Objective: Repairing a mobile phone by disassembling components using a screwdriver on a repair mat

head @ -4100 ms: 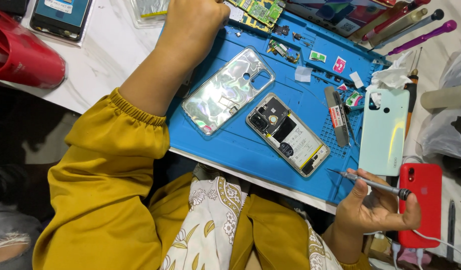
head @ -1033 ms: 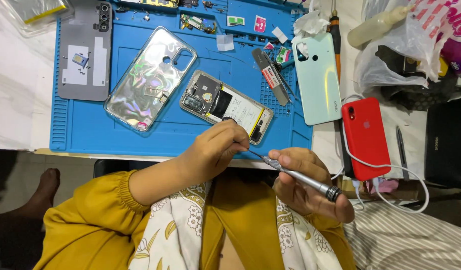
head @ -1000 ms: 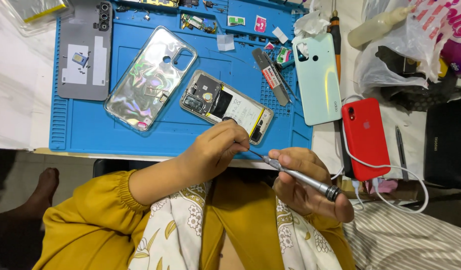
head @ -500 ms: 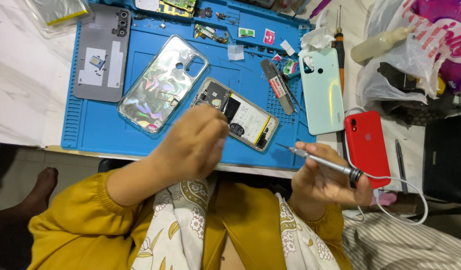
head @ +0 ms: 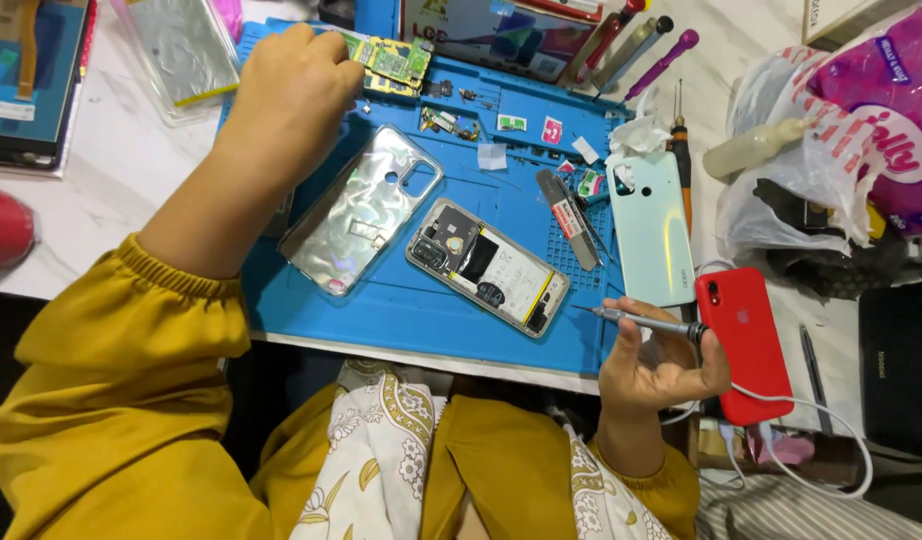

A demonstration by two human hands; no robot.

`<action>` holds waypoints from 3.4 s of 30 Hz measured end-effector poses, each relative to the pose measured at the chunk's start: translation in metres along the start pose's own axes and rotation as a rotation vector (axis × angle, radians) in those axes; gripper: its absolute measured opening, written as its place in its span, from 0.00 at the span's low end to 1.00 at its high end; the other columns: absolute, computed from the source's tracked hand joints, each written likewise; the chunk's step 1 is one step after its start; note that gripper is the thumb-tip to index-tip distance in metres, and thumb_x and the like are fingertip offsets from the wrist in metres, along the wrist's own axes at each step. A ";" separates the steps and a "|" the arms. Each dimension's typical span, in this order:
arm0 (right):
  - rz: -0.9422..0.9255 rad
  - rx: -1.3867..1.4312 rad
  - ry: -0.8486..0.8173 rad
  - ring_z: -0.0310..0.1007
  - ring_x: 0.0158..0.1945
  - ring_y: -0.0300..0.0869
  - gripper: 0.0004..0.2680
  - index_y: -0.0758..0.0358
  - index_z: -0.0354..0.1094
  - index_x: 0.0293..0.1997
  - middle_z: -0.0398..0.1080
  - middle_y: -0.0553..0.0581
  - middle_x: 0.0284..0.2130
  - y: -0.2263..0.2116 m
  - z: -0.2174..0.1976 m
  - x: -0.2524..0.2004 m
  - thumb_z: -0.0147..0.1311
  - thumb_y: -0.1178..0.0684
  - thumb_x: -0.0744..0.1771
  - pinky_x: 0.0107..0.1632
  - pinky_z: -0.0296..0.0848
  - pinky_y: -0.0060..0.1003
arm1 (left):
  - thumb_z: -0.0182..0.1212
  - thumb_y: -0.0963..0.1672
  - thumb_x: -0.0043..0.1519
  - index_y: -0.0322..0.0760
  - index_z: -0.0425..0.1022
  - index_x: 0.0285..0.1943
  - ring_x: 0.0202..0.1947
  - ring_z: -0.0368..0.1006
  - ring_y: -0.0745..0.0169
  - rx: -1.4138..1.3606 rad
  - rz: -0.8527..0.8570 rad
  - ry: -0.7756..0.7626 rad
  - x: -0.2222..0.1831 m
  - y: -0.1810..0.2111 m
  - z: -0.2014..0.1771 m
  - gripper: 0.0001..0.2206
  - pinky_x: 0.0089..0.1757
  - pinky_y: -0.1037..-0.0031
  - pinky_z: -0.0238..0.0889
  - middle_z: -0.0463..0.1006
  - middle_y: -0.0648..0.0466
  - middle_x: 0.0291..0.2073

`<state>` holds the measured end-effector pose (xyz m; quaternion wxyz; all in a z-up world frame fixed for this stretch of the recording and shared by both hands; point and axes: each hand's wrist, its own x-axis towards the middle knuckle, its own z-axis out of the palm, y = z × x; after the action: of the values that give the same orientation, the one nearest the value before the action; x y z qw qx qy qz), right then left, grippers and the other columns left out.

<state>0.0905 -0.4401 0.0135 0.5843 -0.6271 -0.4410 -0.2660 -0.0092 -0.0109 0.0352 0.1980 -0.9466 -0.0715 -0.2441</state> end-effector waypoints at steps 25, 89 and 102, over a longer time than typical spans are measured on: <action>0.106 -0.015 -0.038 0.76 0.34 0.61 0.23 0.54 0.42 0.67 0.66 0.81 0.38 0.001 -0.005 -0.001 0.54 0.65 0.70 0.39 0.85 0.55 | 0.69 0.43 0.54 0.46 0.84 0.36 0.32 0.71 0.49 -0.212 0.108 -0.046 0.111 0.074 0.073 0.04 0.32 0.60 0.65 0.76 0.53 0.33; -0.015 0.123 -0.004 0.77 0.36 0.66 0.26 0.71 0.36 0.69 0.71 0.77 0.39 0.033 -0.014 -0.020 0.55 0.66 0.68 0.36 0.84 0.61 | 0.61 0.47 0.65 0.43 0.76 0.35 0.26 0.72 0.63 -0.321 0.046 0.168 0.066 0.075 0.004 0.08 0.30 0.75 0.63 0.74 0.57 0.24; 0.014 0.106 0.032 0.77 0.38 0.65 0.26 0.71 0.36 0.69 0.71 0.76 0.39 0.033 -0.012 -0.020 0.55 0.66 0.68 0.37 0.84 0.58 | 0.65 0.39 0.58 0.46 0.85 0.37 0.30 0.71 0.53 -0.573 0.285 0.110 0.092 0.161 -0.031 0.06 0.34 0.66 0.65 0.72 0.52 0.33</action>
<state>0.1119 -0.4544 -0.0180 0.6256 -0.5939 -0.4408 -0.2483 0.0945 -0.1665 0.0503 -0.0407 -0.9498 0.1440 -0.2748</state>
